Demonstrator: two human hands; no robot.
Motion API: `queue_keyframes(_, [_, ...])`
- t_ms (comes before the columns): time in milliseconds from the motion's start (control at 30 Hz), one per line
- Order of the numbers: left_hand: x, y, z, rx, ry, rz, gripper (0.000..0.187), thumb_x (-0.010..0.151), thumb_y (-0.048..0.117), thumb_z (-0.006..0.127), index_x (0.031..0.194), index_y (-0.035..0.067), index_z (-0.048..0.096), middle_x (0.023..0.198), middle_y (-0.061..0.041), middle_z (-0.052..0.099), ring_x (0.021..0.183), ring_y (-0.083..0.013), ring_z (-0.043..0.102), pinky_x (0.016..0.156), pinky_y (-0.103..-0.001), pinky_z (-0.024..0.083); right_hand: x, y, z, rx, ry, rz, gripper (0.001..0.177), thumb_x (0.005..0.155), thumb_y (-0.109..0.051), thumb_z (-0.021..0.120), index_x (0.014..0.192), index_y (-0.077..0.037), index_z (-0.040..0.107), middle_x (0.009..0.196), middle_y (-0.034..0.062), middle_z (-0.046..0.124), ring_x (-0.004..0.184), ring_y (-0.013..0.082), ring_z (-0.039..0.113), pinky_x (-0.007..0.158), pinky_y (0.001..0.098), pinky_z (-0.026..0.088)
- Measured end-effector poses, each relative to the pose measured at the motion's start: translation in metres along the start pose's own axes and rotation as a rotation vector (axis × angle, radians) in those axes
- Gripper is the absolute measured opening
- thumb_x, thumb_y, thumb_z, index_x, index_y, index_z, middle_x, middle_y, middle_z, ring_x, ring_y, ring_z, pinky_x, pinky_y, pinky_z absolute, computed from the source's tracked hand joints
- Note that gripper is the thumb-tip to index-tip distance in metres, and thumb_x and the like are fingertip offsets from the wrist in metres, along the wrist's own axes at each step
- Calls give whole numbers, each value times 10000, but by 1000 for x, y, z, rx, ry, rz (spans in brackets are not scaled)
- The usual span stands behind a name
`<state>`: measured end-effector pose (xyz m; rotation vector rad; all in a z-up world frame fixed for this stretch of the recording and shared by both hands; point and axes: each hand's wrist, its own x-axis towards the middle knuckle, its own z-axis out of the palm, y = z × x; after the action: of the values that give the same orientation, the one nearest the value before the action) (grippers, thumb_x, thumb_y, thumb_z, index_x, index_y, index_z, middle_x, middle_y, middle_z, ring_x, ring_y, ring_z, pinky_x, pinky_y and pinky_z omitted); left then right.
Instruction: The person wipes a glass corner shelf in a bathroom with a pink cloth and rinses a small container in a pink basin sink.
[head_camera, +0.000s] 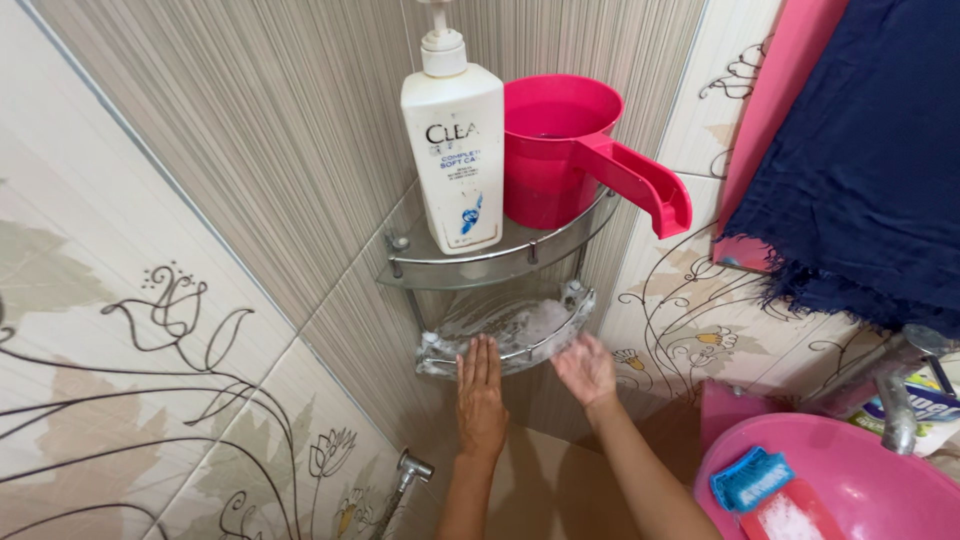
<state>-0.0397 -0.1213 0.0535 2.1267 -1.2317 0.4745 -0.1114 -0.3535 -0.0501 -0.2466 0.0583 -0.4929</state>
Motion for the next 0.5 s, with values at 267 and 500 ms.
queue_keyframes(267, [5,14,-1,-8,-73,-54,928,703,-162,587,1563,-18,268,1622,-184,327,1532,-307,245,1264,-496,134,-60,5,106,-126,124,51,1024,861,-868,111,1549,-141,328,1606,157,364,1477,401,328,1179,709,184])
queue_keyframes(500, [4,21,0,32,-99,-75,964,688,-166,613,1568,-5,255,1637,-181,298,1537,-308,223,1263,-500,122,-36,6,91,-53,-36,58,1109,830,-895,59,1583,-112,288,1628,184,344,1481,419,327,1171,708,169])
